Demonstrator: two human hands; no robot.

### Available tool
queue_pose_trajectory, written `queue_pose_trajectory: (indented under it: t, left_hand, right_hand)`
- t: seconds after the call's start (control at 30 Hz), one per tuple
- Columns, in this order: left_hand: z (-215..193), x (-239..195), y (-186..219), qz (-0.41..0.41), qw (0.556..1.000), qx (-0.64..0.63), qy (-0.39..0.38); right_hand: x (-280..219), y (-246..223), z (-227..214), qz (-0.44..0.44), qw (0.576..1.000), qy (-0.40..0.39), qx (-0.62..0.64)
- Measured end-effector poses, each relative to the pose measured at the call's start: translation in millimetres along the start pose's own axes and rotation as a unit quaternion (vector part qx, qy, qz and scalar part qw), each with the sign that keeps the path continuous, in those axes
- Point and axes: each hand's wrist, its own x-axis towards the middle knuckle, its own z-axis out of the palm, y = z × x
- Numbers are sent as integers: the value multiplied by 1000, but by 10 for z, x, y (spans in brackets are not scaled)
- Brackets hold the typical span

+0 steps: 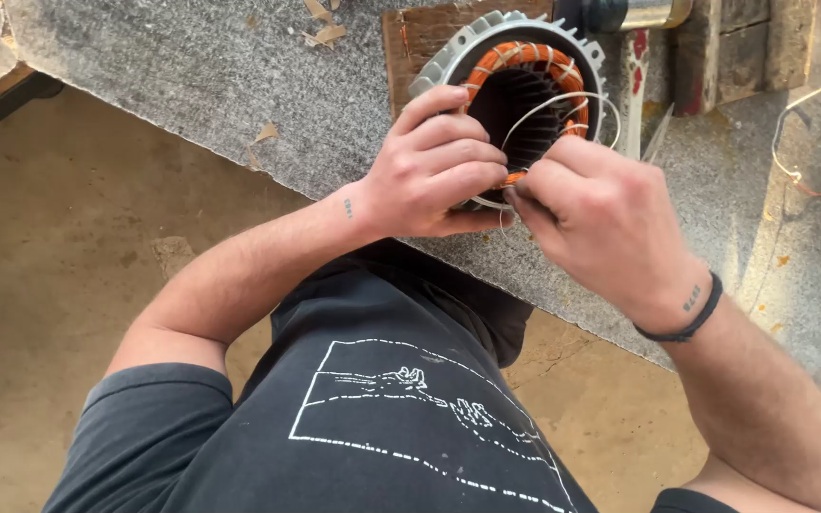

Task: Manually threading and securing wire or thread through the stator of an electric motor to secure copper windings.

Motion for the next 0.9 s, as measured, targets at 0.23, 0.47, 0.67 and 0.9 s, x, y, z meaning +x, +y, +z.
queue_pose_trajectory:
  t: [0.23,0.47,0.67,0.9]
  left_hand:
    - [10,7,28,-4,1000,10,1]
    - [0,-33,38,-6,1000,5,-6]
    - [4,-53,33,-8,1000,-5,-7]
    - [6,-41,16,3,1000,1,-6]
  right_hand:
    - [-44,-39,34,31,999,34,11]
    - [25,100,-115,-5,1000,-7,4]
    - [62,154,-62,-1,999,-49,13]
    - [2,172,16,-10,999,-18,-25]
